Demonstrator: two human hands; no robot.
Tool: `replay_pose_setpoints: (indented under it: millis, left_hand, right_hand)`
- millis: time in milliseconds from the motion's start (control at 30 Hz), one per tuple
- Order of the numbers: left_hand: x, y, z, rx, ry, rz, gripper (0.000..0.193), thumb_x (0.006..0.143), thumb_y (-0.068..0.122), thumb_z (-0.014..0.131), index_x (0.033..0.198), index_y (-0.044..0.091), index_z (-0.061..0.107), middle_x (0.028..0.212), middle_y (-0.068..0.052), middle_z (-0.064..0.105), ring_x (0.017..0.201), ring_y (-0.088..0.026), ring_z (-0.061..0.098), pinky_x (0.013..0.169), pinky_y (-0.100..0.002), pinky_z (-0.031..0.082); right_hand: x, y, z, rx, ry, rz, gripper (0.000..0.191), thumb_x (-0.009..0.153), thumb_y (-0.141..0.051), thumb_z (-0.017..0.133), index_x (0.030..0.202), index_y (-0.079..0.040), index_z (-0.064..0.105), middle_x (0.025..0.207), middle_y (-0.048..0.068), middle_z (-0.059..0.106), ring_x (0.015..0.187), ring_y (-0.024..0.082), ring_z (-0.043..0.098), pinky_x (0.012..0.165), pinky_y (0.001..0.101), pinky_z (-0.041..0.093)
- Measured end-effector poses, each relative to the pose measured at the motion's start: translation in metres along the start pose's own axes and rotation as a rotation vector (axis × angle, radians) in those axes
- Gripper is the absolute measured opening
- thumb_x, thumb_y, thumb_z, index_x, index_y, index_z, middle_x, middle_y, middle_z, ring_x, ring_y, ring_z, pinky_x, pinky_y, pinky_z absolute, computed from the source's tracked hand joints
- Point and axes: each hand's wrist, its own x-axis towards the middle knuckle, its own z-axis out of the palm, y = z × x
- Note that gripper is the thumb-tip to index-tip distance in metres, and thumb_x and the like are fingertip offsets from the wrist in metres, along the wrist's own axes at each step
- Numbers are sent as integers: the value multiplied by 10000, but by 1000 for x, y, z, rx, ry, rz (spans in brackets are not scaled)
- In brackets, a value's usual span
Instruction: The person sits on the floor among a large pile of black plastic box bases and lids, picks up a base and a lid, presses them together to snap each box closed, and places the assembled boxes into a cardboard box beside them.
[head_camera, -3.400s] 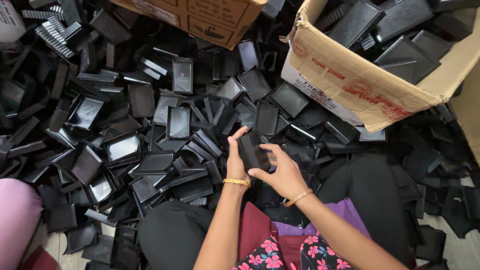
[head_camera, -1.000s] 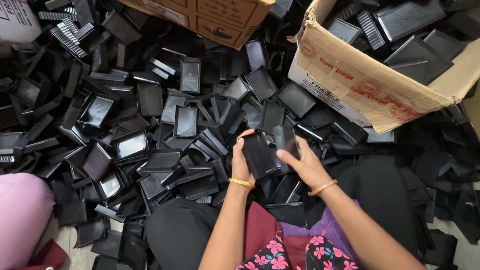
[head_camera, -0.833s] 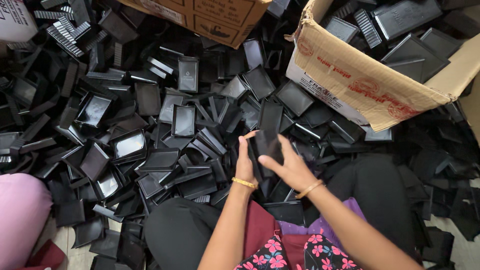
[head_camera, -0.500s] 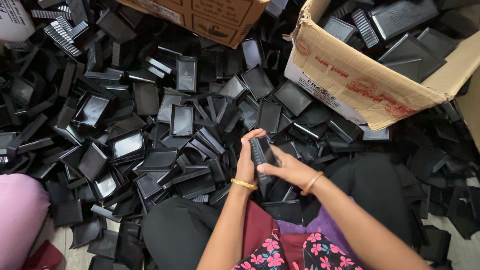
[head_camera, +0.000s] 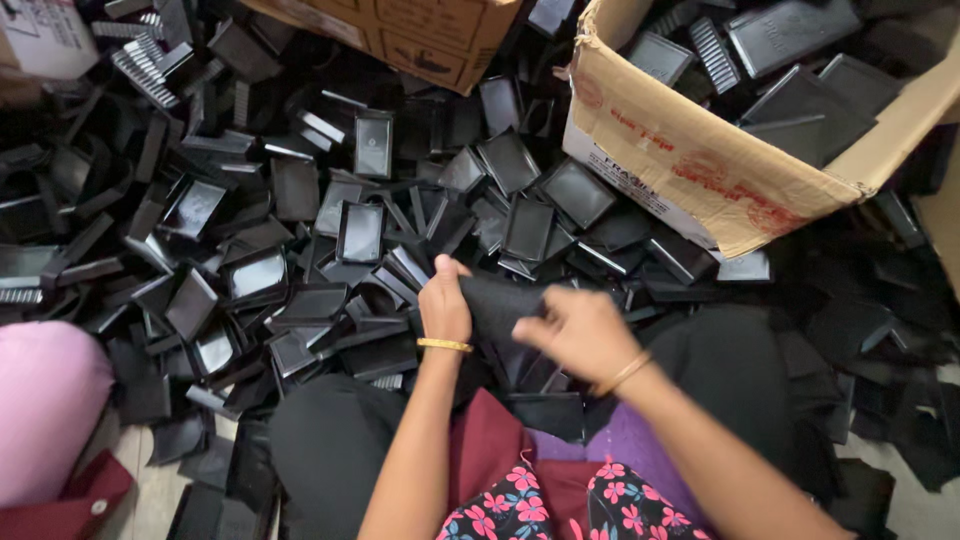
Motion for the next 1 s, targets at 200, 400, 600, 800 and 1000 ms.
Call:
replay_pose_setpoints:
  millis: [200,400,600,800,1000]
  left_hand:
    - [-26,-12,-57,312,-561,-79,391,825,335,783,1122,89,718,1020,-140,764,951,-283,748,873,-371,564]
    - [-62,-17,-54,618,-400,-52,350,794,204,842,1129,134,762,1044,-112,722,991,-305,690,856,-406,547]
    - [-75,-8,-80,-316,20,-254,315,960,141,731,1267,77,714,952,-9,655,804,-146,562,668,-302,464]
    - [-119,-23,-97,-710,199,-568,296,924,162,687,1215,109,684,1006,31,676,863,-87,638,672,-273,557]
    - [-109,-31,-82,-687,73,-538,299,950,195,674,1243,136,685,1031,47,619,889,-77,602,685,-274,510]
  right_hand:
    - [25,43,-99,1298,183,40,320,931,-304,673,1117,-51,737,1099,123,768,1051,225,737,990,355,574]
    - [-11,77,17,-20,-209,-349,492,870,-362,706,1161,34,727,1179,210,719,1057,333,704,949,432,540]
    - [-12,91,60,-481,-466,-265,268,923,-310,599,964,-126,789,1012,175,752,914,382,735,876,491,580]
    - [10,75,22,-144,99,-281,348,907,-258,756,1136,2,733,1113,226,730,982,388,718,862,454,570]
    - [-23,20,83,670,-466,196,529,834,-240,808,1271,23,668,1068,71,773,902,153,734,795,312,590]
